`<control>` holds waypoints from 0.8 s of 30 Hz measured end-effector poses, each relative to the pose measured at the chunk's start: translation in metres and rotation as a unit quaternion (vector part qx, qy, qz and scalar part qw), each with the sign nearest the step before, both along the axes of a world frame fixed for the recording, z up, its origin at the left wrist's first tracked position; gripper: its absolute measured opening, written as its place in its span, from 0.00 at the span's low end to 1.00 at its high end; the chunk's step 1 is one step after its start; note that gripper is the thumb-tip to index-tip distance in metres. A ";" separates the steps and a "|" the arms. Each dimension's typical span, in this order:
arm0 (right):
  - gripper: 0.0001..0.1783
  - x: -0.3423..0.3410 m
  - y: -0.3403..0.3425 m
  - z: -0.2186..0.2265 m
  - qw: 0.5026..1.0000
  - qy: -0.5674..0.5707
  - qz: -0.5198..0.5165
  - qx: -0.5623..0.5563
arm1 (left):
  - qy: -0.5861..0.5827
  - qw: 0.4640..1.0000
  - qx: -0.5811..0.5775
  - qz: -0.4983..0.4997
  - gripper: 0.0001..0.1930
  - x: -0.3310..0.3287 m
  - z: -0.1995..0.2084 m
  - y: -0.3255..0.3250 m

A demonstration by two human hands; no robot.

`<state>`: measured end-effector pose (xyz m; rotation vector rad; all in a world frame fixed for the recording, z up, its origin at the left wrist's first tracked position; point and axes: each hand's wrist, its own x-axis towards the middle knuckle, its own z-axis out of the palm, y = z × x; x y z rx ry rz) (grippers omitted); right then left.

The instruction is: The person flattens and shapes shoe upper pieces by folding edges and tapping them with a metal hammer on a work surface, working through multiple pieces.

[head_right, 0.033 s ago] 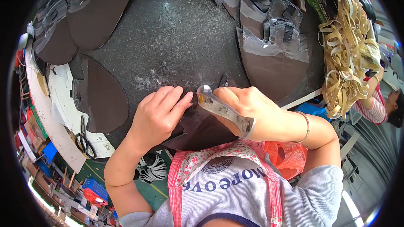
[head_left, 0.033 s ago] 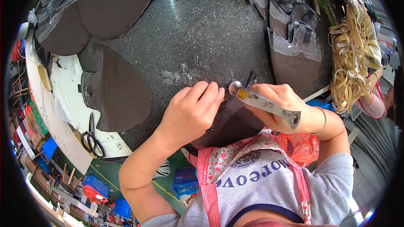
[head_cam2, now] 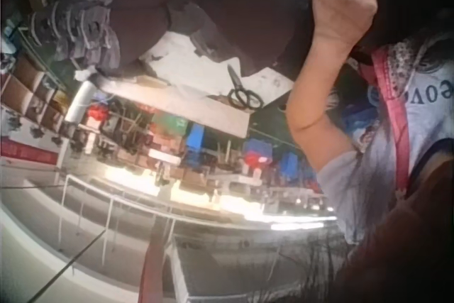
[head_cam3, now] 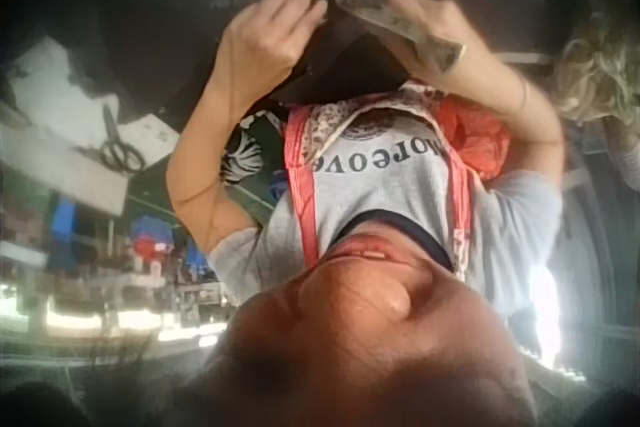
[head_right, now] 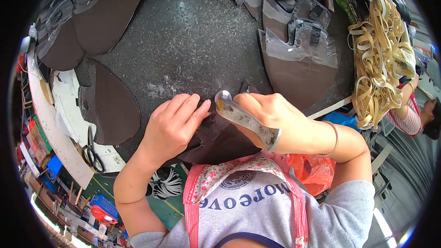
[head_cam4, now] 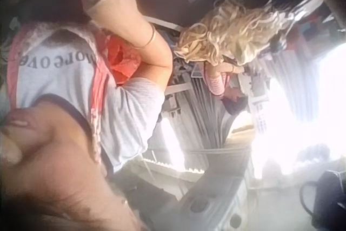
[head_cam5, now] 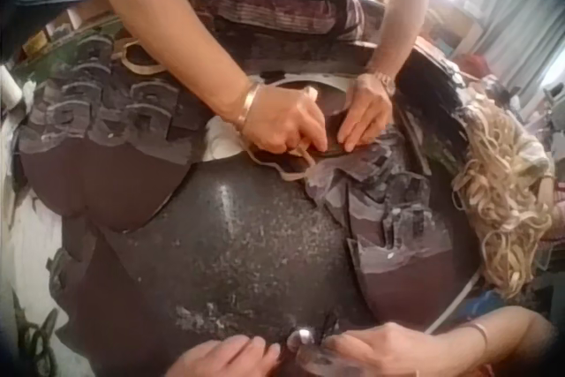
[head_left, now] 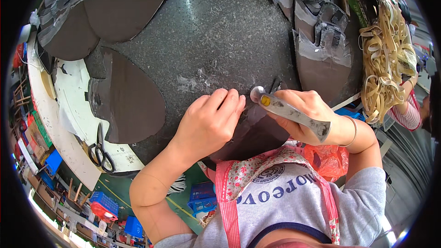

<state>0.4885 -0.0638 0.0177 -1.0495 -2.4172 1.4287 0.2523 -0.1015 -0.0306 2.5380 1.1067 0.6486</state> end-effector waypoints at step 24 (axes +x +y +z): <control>0.25 -0.004 0.010 -0.002 0.997 -0.023 0.065 0.048 | -0.045 0.997 -0.001 0.063 0.11 0.010 -0.005 -0.021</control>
